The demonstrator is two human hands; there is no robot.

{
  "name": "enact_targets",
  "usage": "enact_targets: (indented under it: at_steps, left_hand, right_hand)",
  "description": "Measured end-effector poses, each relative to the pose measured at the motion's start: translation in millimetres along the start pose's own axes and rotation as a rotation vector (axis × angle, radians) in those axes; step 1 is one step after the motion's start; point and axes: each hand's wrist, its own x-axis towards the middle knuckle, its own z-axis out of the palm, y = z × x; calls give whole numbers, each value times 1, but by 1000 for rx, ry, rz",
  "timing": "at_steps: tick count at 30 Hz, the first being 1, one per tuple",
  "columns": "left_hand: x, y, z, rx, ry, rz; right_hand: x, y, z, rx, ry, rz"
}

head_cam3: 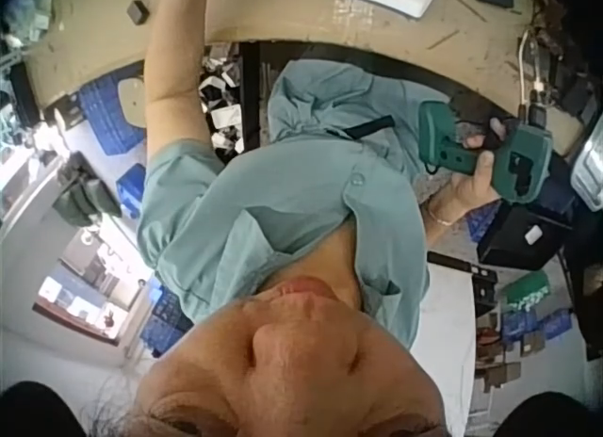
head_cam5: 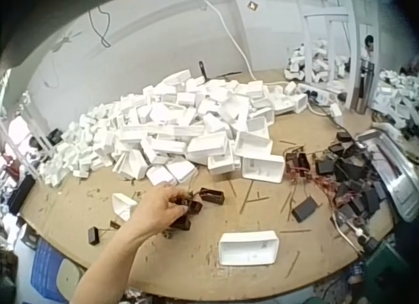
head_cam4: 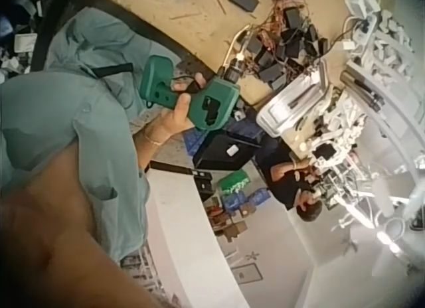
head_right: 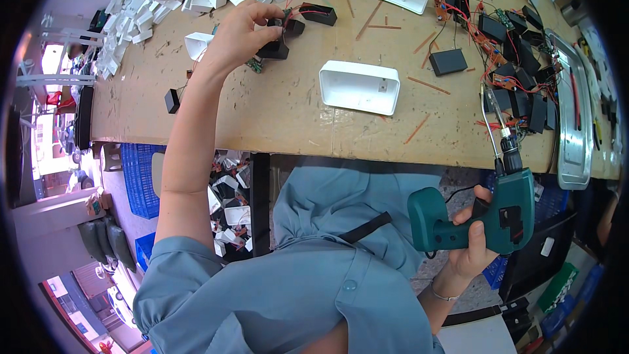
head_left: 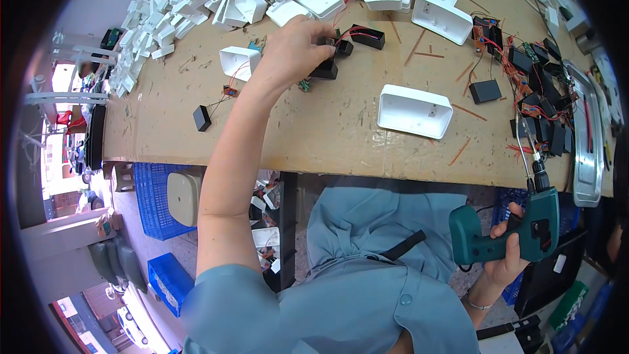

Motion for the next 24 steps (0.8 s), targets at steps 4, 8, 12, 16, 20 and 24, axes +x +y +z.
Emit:
enact_targets:
  at_steps: [4,8,12,16,20,24]
  left_hand:
    - [-3,0,-3,-114,103,116]
    - [3,-2,-8,-262,96,66]
    - [8,4,-14,-204,199,206]
    - [18,-1,-19,-93,87,414]
    - [28,-3,-21,367,259,375]
    - [31,3,-23,516,235,502]
  right_hand:
    - [1,1,-1,13,0,7]
    - [1,2,-1,5,5,5]
    - [1,2,-3,-29,2,1]
    - [1,1,-4,-17,14,1]
    - [0,3,-5,-18,33,6]
    - [0,1,-6,-27,30,0]
